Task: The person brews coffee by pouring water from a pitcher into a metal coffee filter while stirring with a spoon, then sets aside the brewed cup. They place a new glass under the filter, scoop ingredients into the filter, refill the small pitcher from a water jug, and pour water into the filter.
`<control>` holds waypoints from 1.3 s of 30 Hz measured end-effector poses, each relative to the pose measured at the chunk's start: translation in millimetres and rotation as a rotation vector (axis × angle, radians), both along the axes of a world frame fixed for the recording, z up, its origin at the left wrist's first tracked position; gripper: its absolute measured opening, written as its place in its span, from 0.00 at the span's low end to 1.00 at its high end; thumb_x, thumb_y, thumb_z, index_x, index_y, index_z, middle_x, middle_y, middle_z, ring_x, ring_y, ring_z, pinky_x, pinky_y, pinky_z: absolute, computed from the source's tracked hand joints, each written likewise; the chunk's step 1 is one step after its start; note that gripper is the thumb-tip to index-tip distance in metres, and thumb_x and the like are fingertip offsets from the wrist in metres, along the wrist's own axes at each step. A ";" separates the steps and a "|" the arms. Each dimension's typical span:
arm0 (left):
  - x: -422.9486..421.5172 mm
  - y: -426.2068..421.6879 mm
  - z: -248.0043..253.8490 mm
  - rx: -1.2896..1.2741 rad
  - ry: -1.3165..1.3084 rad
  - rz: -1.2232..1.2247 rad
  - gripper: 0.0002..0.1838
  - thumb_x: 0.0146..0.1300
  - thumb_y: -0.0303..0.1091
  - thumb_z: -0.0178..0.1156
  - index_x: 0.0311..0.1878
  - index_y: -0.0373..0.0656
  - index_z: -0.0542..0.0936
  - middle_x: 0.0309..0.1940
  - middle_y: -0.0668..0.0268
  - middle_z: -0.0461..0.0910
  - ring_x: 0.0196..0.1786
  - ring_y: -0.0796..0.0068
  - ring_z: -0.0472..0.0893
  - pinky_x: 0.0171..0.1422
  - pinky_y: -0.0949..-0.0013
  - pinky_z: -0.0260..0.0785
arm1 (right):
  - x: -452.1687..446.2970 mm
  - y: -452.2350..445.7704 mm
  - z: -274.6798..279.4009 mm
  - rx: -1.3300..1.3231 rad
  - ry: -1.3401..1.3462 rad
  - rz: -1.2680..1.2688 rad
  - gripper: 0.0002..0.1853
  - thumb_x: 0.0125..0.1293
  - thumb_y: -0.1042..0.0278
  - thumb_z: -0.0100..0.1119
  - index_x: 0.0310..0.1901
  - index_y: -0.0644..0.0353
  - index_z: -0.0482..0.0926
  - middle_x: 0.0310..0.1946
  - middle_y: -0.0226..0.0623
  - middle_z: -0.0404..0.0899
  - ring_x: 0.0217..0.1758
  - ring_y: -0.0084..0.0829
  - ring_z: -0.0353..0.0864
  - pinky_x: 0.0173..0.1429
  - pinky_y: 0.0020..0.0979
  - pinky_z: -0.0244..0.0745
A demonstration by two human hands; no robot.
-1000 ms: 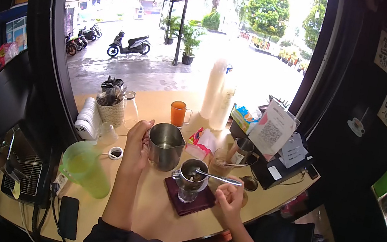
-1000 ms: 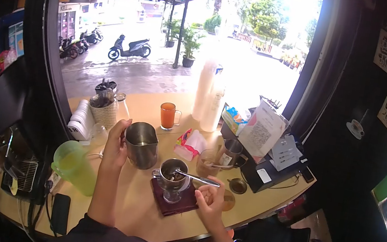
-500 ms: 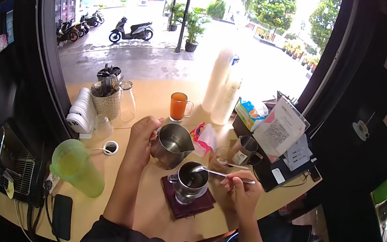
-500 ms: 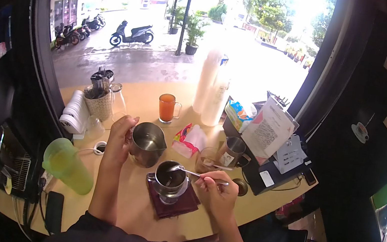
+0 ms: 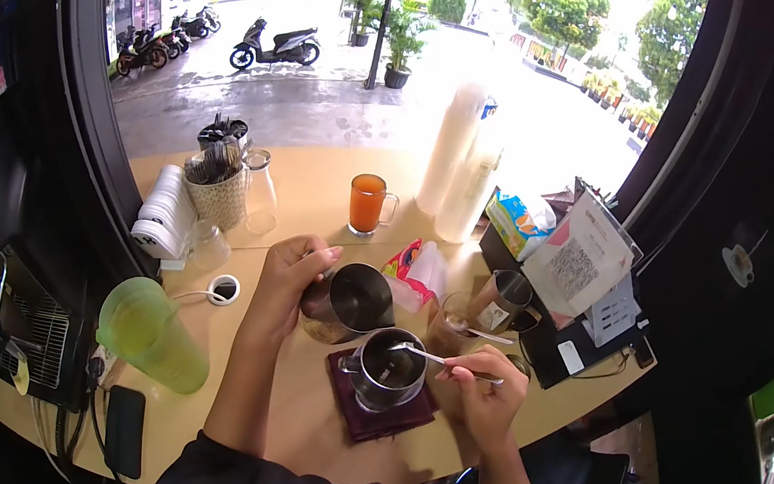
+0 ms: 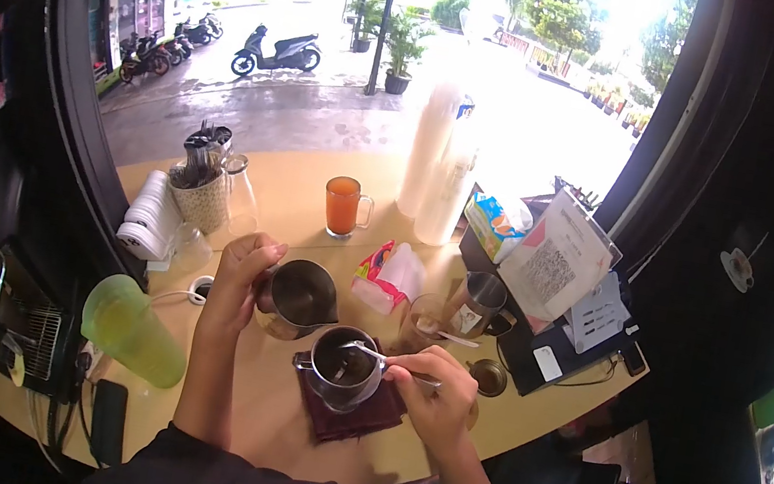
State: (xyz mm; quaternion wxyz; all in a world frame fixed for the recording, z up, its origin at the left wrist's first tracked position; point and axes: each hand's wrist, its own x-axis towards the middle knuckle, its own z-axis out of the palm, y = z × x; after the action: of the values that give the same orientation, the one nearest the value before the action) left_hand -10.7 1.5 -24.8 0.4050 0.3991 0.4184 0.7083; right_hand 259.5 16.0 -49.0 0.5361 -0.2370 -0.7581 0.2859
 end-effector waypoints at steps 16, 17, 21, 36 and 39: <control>-5.6 5.4 -7.0 0.024 0.112 -0.046 0.16 0.64 0.31 0.65 0.22 0.46 0.72 0.16 0.79 0.67 0.17 0.93 0.63 0.20 0.81 0.49 | 1.2 0.6 -15.0 0.015 0.091 0.021 0.07 0.70 0.73 0.59 0.37 0.69 0.77 0.30 0.40 0.80 0.29 0.26 0.82 0.34 0.23 0.75; -5.8 6.3 -7.6 0.035 0.138 -0.039 0.16 0.64 0.31 0.65 0.21 0.46 0.72 0.16 0.79 0.67 0.17 0.93 0.63 0.20 0.81 0.49 | 1.1 1.6 -15.4 0.020 0.091 0.023 0.07 0.70 0.73 0.59 0.37 0.69 0.77 0.30 0.40 0.80 0.29 0.26 0.82 0.34 0.23 0.75; -3.7 3.8 -6.7 0.040 0.199 -0.039 0.16 0.63 0.31 0.65 0.21 0.46 0.71 0.15 0.79 0.66 0.17 0.92 0.62 0.19 0.81 0.50 | -2.1 -1.8 -16.5 0.027 0.131 0.032 0.07 0.70 0.73 0.60 0.37 0.69 0.76 0.30 0.40 0.78 0.30 0.26 0.82 0.35 0.22 0.75; 2.3 -6.6 5.0 0.021 0.293 -0.066 0.19 0.64 0.32 0.65 0.19 0.45 0.69 0.13 0.76 0.68 0.15 0.90 0.67 0.17 0.80 0.53 | 1.1 -6.3 -20.4 0.003 0.155 0.018 0.05 0.64 0.77 0.65 0.37 0.68 0.78 0.30 0.42 0.80 0.31 0.29 0.83 0.35 0.25 0.78; 4.4 -8.0 7.4 0.018 0.289 -0.070 0.19 0.65 0.32 0.65 0.19 0.45 0.69 0.13 0.76 0.68 0.15 0.89 0.68 0.17 0.80 0.55 | 0.4 -6.1 -18.3 0.032 0.133 0.025 0.06 0.67 0.74 0.63 0.37 0.69 0.78 0.31 0.42 0.80 0.32 0.29 0.83 0.35 0.24 0.77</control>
State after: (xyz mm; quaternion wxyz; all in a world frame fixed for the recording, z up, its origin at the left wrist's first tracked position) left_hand -6.3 -6.4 -17.4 0.3612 0.5148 0.4518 0.6328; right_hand 259.9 9.8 -67.3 0.5852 -0.1995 -0.7283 0.2955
